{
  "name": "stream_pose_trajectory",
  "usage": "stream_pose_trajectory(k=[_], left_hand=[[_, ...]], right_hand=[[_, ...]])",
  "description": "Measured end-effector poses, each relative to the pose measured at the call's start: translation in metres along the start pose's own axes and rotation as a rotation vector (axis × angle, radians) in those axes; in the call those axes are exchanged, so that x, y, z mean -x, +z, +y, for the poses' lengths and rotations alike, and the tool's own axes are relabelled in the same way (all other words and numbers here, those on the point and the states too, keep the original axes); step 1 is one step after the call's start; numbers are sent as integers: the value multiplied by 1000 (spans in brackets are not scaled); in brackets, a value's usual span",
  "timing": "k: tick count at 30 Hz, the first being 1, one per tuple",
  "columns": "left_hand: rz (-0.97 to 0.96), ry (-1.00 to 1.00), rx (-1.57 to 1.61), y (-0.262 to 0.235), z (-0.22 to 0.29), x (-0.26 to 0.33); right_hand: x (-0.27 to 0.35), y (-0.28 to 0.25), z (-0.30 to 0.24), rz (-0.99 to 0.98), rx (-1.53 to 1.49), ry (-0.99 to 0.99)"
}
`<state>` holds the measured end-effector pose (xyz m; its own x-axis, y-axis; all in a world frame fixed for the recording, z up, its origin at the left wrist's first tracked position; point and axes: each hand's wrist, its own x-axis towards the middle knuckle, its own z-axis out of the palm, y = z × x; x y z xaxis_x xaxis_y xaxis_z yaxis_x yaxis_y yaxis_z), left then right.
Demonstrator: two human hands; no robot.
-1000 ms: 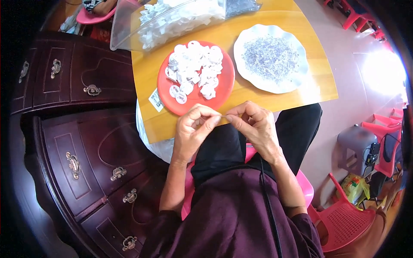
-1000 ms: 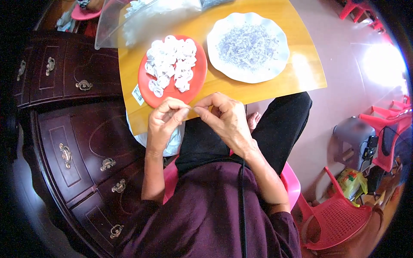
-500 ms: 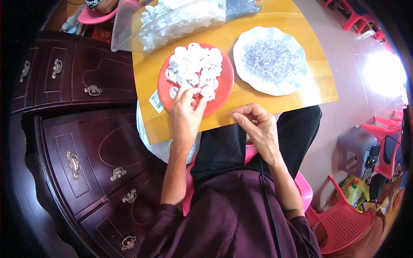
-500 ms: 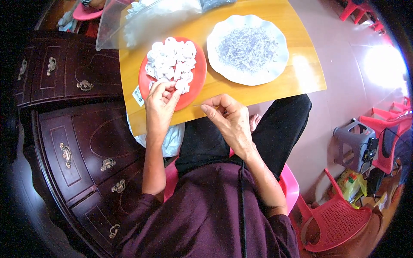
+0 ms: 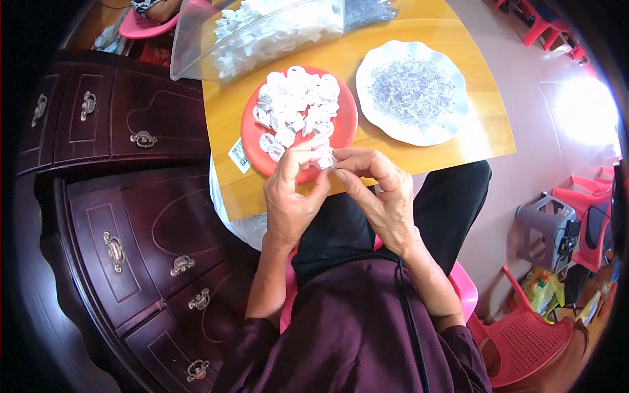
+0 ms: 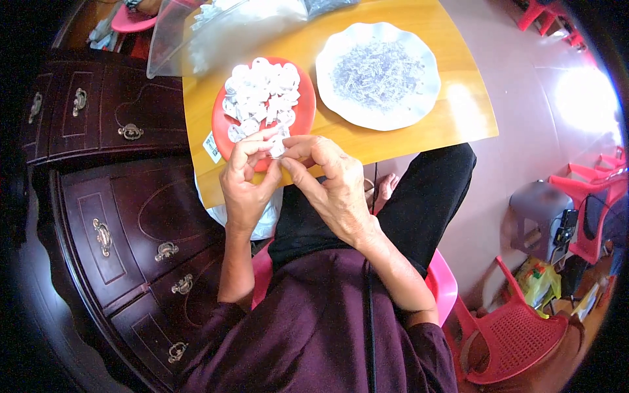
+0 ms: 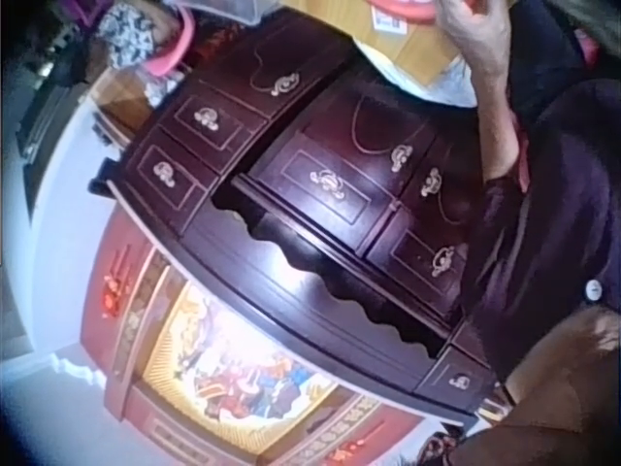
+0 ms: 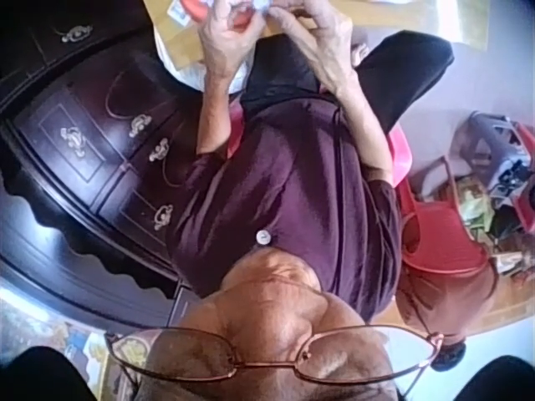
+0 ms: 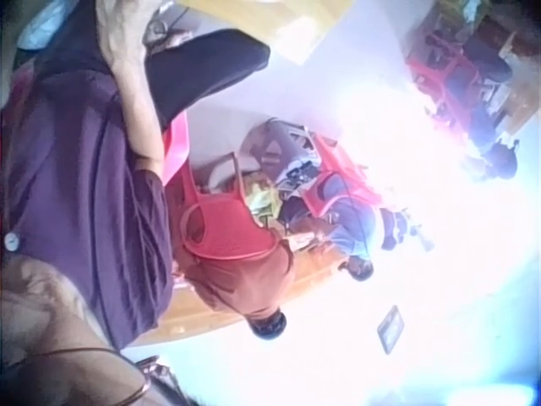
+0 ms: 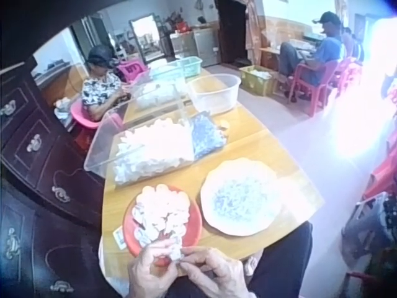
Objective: The person inserts small metal components into circular white plastic holders by hand as part of an assembly process.
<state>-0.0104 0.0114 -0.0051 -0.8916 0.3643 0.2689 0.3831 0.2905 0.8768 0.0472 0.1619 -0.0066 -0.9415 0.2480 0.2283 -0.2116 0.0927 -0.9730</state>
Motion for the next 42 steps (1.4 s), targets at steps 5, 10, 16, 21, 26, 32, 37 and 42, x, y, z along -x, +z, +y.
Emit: stream_pose_trajectory(k=[5, 10, 16, 21, 26, 32, 37, 42], left_hand=[[27, -52, 281, 6, -1, 5], [46, -50, 421, 8, -1, 7], [49, -28, 374, 8, -1, 7], [43, -27, 317, 7, -2, 7], [28, 6, 277, 8, -2, 5], [2, 55, 209, 7, -3, 4], [-16, 64, 199, 9, -4, 4], [-58, -14, 558, 12, -2, 3]], right_hand=[[4, 1, -4, 26, -176, 220], [4, 0, -5, 41, -217, 253], [3, 1, -5, 37, -182, 229], [2, 0, -7, 28, -159, 228], [2, -2, -7, 34, -150, 230], [1, -4, -9, 32, -102, 209], [2, -5, -7, 54, -129, 224], [4, -5, -1, 69, -212, 246]])
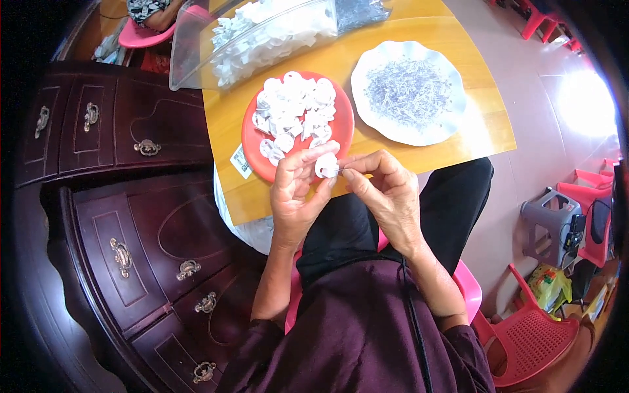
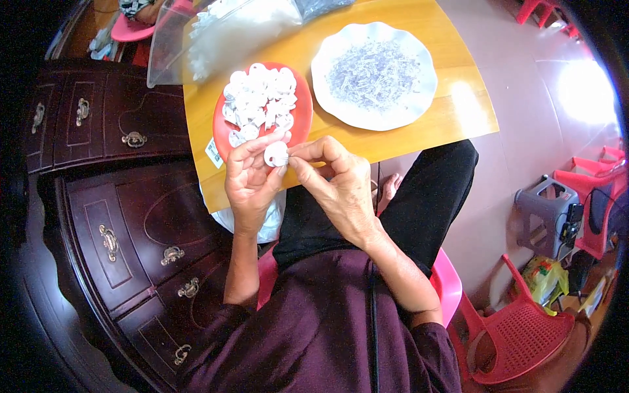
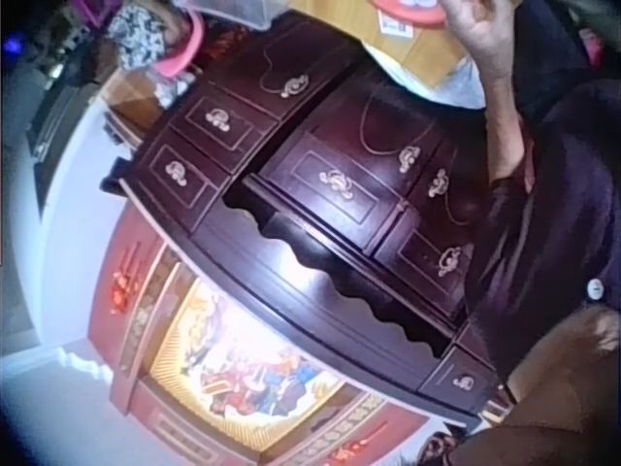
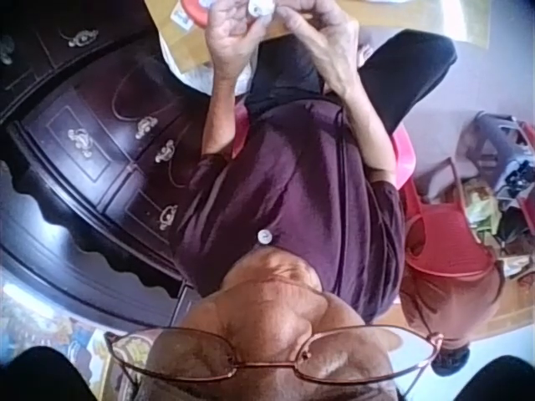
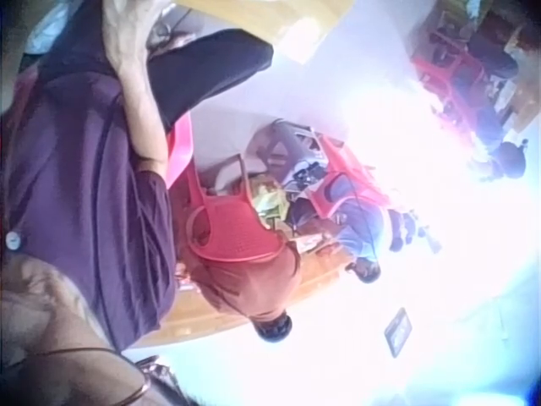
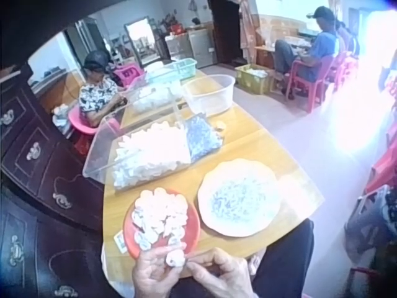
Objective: The person inserts small metal components into circular white plastic holders by hand as part of an assembly process.
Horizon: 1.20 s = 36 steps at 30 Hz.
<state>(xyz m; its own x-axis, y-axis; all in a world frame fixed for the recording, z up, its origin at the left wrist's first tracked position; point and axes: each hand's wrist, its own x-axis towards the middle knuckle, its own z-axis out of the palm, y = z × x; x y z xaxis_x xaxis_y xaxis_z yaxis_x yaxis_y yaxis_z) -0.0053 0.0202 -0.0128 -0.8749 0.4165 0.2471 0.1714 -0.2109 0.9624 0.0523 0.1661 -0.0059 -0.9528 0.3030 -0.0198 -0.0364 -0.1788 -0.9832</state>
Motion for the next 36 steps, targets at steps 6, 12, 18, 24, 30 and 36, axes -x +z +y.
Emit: stream_pose_trajectory(k=[6, 12, 18, 24, 30, 36], left_hand=[[-26, -35, 67, -4, -3, 2], [-16, 60, -116, -2, -2, 0], [-4, 58, -210, -2, -1, 1], [-33, 34, -219, -3, 0, 0], [-53, 9, -235, -3, 0, 0], [-24, -84, -56, -1, 3, 1]], right_hand=[[3, -3, -3, -38, -95, 121], [4, -4, -4, -31, -101, 135], [4, -4, -6, -5, 43, 2], [4, -6, -3, 39, 174, -101], [4, -6, -1, 45, 107, -68], [5, -6, 5, 58, 48, -44]])
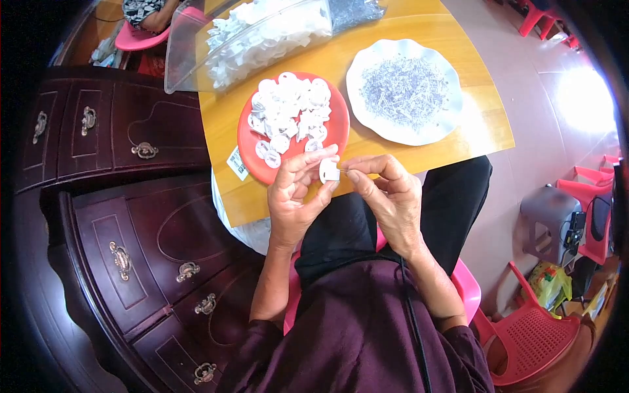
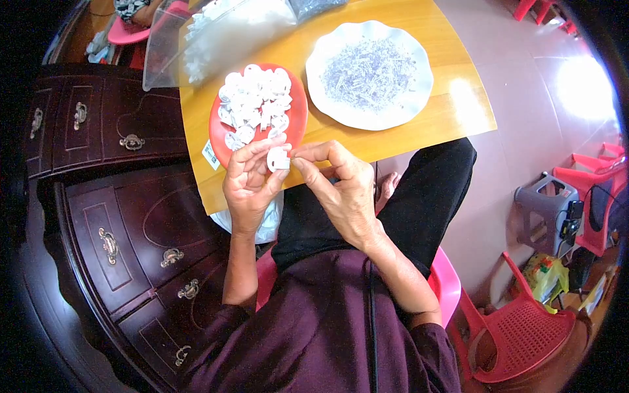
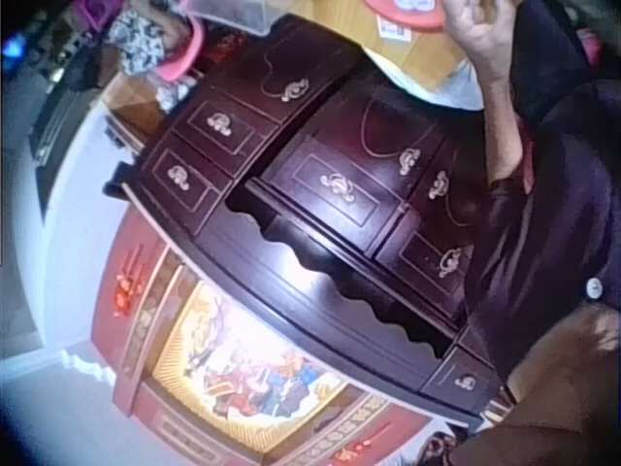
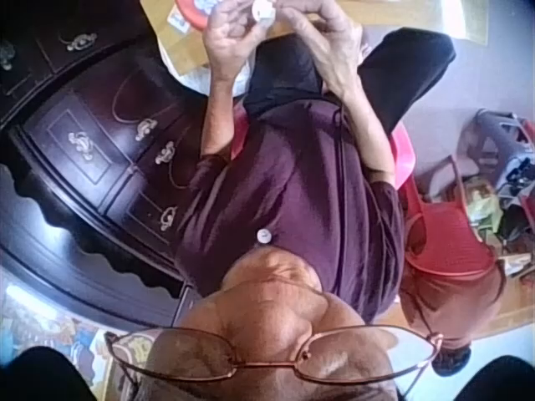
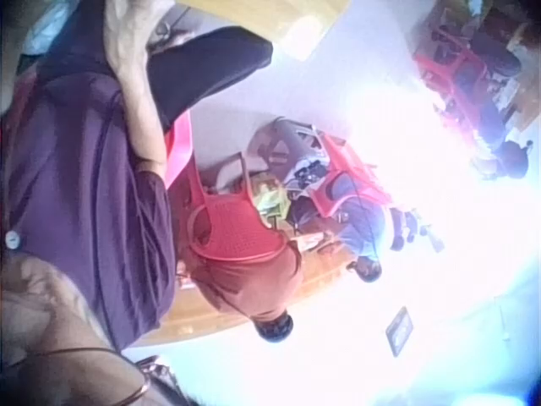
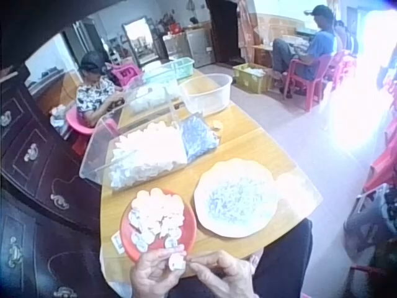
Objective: The person inserts small metal components into circular white plastic holders by hand as part of an assembly process.
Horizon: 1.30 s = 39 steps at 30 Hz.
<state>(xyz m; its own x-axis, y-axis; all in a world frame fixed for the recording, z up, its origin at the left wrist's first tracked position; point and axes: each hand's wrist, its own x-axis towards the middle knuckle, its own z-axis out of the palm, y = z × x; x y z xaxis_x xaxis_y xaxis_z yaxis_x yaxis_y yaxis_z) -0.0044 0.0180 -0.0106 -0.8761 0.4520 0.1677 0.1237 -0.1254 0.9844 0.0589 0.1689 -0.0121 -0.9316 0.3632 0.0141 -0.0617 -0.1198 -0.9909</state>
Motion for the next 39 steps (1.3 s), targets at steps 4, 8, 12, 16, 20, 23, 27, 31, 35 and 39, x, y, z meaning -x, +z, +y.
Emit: stream_pose_trajectory(k=[4, 8, 12, 16, 20, 23, 27, 31, 35, 39], left_hand=[[0, 19, -27, 2, 0, 0], [-27, 35, -71, 3, -1, -1], [-25, 47, -68, 5, 1, -2], [-61, 107, -229, 6, 3, -2], [-59, 116, -257, 10, 6, -1], [-53, 65, -108, 9, 11, -2], [-43, 29, -66, 5, 12, 0], [-57, 57, -181, 3, 12, 0], [-87, 59, -224, 4, 15, -3], [-100, 30, -144, 1, 12, -4]], right_hand=[[0, 2, -2, 21, -18, 36], [1, 2, -2, 33, 15, -22], [-1, -2, -4, 4, 35, -26], [0, -6, -4, -55, -61, 106], [0, -7, -4, -45, -288, 241], [0, -11, -5, -57, -327, 270], [-2, -15, -3, -66, -416, 328], [-1, -19, -1, -82, -472, 378], [-2, -22, -5, -101, -467, 427], [-4, -21, -7, -124, -468, 407]])
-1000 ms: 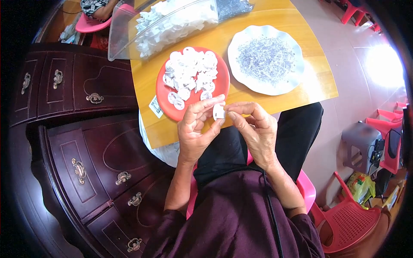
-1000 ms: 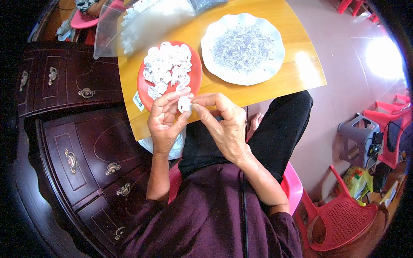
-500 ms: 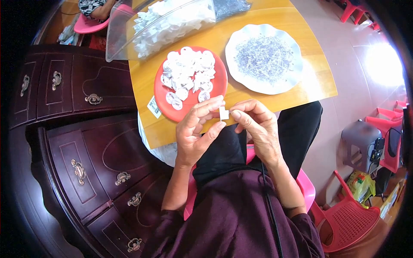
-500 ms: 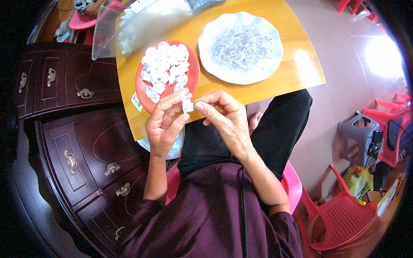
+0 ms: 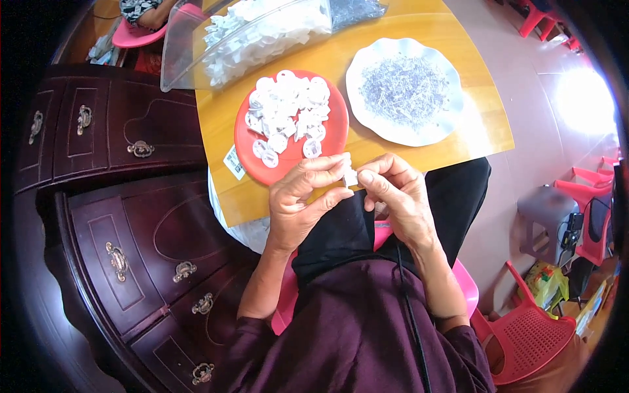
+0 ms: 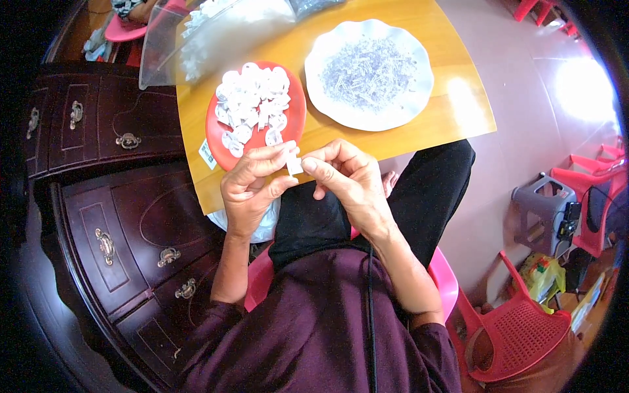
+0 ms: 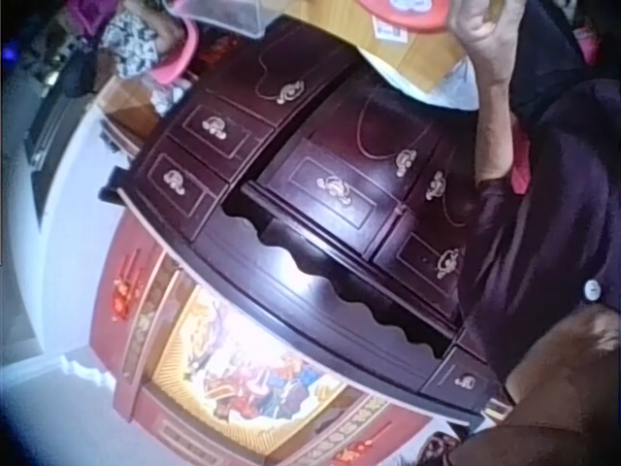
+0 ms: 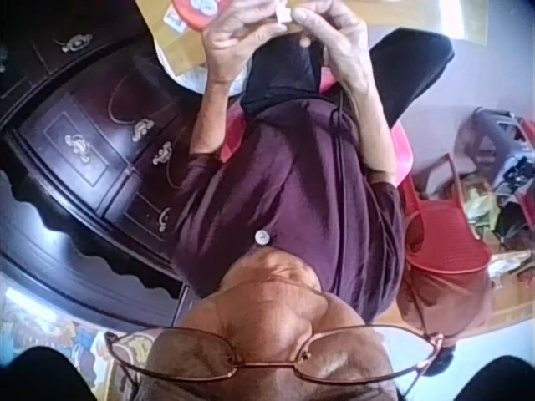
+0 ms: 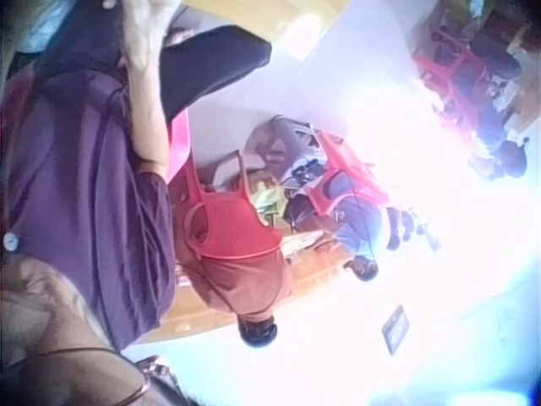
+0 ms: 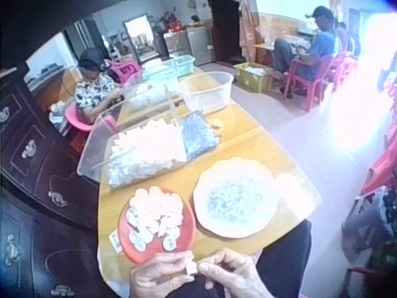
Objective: The person inserts small metal components into circular white plastic holders by hand as part of an assembly process.
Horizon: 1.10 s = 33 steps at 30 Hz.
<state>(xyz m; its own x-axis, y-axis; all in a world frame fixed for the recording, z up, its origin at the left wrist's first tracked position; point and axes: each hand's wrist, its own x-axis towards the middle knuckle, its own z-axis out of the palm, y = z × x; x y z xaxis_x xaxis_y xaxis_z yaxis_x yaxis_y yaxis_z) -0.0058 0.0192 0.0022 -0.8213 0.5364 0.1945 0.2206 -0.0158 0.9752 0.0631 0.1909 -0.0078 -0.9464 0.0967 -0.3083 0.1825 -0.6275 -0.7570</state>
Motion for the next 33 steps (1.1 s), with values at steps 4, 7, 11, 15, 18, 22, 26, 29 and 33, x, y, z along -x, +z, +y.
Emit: stream_pose_trajectory(k=[4, 7, 11, 15, 18, 22, 26, 29, 33], left_hand=[[-17, 7, -37, -2, -5, -4], [-30, -6, -71, -1, -6, -10], [-73, 76, -188, -3, 0, -30], [-160, 287, -484, -9, 14, -74], [37, 477, -649, -30, 28, -125], [272, 529, -875, -78, 31, -190], [359, 640, -1083, -88, 14, -205], [221, 704, -1105, -43, 9, -169], [-32, 313, -723, 19, -25, -124]], right_hand=[[-2, -1, -3, 1, 43, 10], [-6, -4, -2, 16, 26, -7], [-13, -2, -5, 56, 12, -68], [-26, -2, -20, 177, 225, -112], [-34, -9, -36, 298, 633, -238], [-37, -20, -44, 382, 914, -504], [-34, -26, -38, 413, 884, -473], [-34, -30, -32, 421, 837, -474], [-34, -34, -25, 414, 733, -444]])
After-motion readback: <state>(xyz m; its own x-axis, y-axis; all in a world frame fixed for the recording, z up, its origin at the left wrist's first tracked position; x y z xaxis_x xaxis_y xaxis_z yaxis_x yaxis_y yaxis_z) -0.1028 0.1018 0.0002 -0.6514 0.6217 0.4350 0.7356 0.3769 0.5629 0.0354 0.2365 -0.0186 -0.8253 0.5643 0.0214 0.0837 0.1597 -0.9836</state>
